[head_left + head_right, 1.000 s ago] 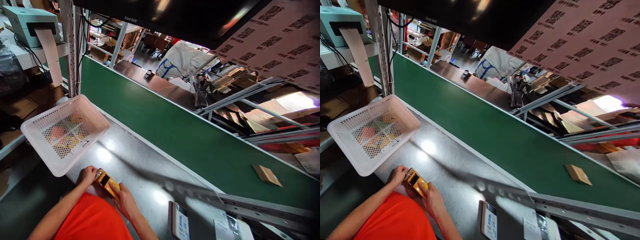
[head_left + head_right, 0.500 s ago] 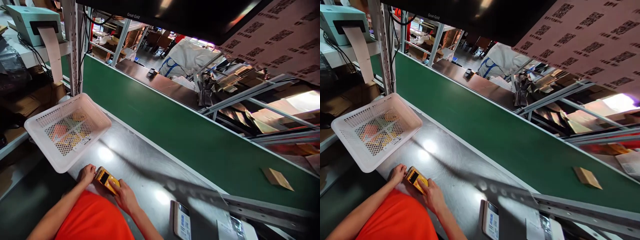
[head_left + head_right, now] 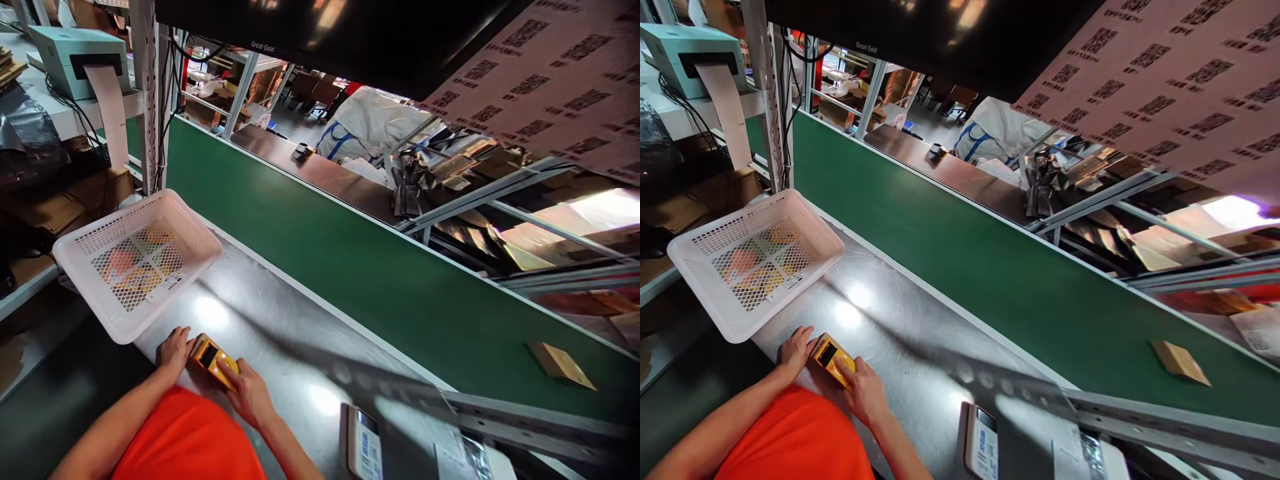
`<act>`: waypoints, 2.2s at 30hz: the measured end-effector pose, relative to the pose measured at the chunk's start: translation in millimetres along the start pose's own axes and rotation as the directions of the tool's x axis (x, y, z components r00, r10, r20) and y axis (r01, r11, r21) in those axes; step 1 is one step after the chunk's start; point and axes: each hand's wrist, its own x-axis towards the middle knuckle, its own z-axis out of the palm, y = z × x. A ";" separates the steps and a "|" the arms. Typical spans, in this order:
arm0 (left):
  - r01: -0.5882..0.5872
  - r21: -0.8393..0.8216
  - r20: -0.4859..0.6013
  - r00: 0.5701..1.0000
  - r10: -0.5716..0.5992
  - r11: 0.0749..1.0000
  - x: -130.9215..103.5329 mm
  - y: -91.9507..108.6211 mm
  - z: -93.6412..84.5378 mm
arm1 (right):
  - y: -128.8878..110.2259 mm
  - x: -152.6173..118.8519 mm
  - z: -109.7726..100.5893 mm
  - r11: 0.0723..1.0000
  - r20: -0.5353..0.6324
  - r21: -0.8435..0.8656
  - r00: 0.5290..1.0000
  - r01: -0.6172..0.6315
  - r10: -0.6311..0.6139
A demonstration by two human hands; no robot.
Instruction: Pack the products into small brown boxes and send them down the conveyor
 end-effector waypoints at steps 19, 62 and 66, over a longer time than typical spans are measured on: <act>-0.554 -0.007 0.417 0.755 0.506 0.832 20.0 8.3 -30.7 | 6.1 -6.3 0.3 0.991 -0.061 0.134 0.998 -0.003 0.012; -0.838 0.193 0.425 0.541 0.726 0.511 22.8 69.4 -33.1 | 58.0 -94.7 13.4 0.965 -0.215 0.221 0.958 -0.143 0.191; -0.845 0.176 0.336 0.533 0.776 0.505 12.8 72.8 -63.8 | 55.1 -107.6 2.3 0.969 -0.302 0.240 0.945 -0.055 0.128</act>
